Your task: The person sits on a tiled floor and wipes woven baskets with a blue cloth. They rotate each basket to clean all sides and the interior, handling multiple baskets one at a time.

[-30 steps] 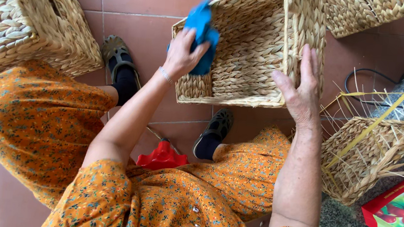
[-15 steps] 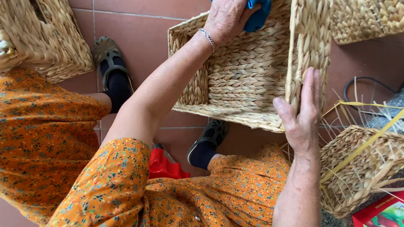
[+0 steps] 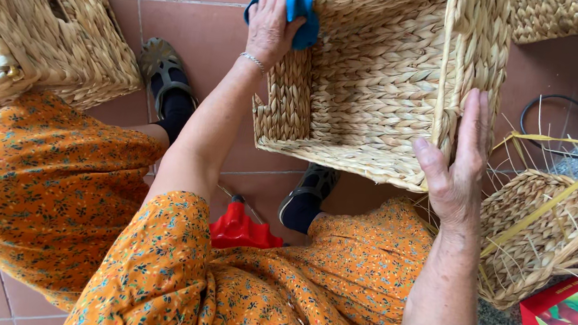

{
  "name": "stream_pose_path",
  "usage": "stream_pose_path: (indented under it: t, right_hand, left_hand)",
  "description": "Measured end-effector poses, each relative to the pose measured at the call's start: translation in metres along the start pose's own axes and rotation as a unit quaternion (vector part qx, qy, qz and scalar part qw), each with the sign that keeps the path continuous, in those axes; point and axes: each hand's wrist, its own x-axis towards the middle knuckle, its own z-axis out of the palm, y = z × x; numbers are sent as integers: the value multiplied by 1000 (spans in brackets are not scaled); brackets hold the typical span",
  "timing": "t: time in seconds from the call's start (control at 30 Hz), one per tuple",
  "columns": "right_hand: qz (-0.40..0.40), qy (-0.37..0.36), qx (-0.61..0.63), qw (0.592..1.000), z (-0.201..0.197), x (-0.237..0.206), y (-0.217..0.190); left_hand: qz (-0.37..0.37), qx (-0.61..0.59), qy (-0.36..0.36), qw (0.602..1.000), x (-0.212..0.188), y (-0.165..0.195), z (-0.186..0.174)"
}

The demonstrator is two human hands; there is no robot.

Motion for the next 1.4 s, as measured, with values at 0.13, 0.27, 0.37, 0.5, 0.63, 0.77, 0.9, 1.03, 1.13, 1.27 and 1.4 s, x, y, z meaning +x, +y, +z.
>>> stream_pose_path:
  t: [0.13,0.27,0.37,0.5,0.63,0.77,0.9,1.03,1.13,1.27,1.4]
  right_hand:
    - [5,0,-23,1000,1,-2,1]
    - [26,6,12,1000,2,-3,1]
    - [18,10,17,1000,4,-2,1]
    - [33,11,31,999,7,-4,1]
    - [37,7,21,999,8,-8,-2]
    - [38,5,-1,999,6,-8,-5]
    - [37,7,54,998,5,-7,-4]
    - [29,8,47,998,4,-7,-1]
    - [31,8,66,997,3,-6,1]
    - [27,8,1,1000,5,-8,4]
    - [21,10,-15,1000,7,-12,6]
  left_hand:
    - [-70,9,-65,995,-21,-23,-8]
    - [-151,21,-106,983,-55,-49,-18]
    - [-231,20,-160,960,-86,-45,-24]
    - [-224,3,-154,962,-138,-10,-32]
    - [-172,-4,-238,956,-183,28,-51]
    - [-121,-22,-413,903,-182,35,-64]
    - [-119,-99,-356,922,-131,20,-58]
    - [-88,-53,-222,970,-78,8,-43]
    - [-26,61,-273,960,-71,7,-36]
    - [38,150,-260,953,-97,16,-27]
    - [99,195,-321,921,-125,31,-22]
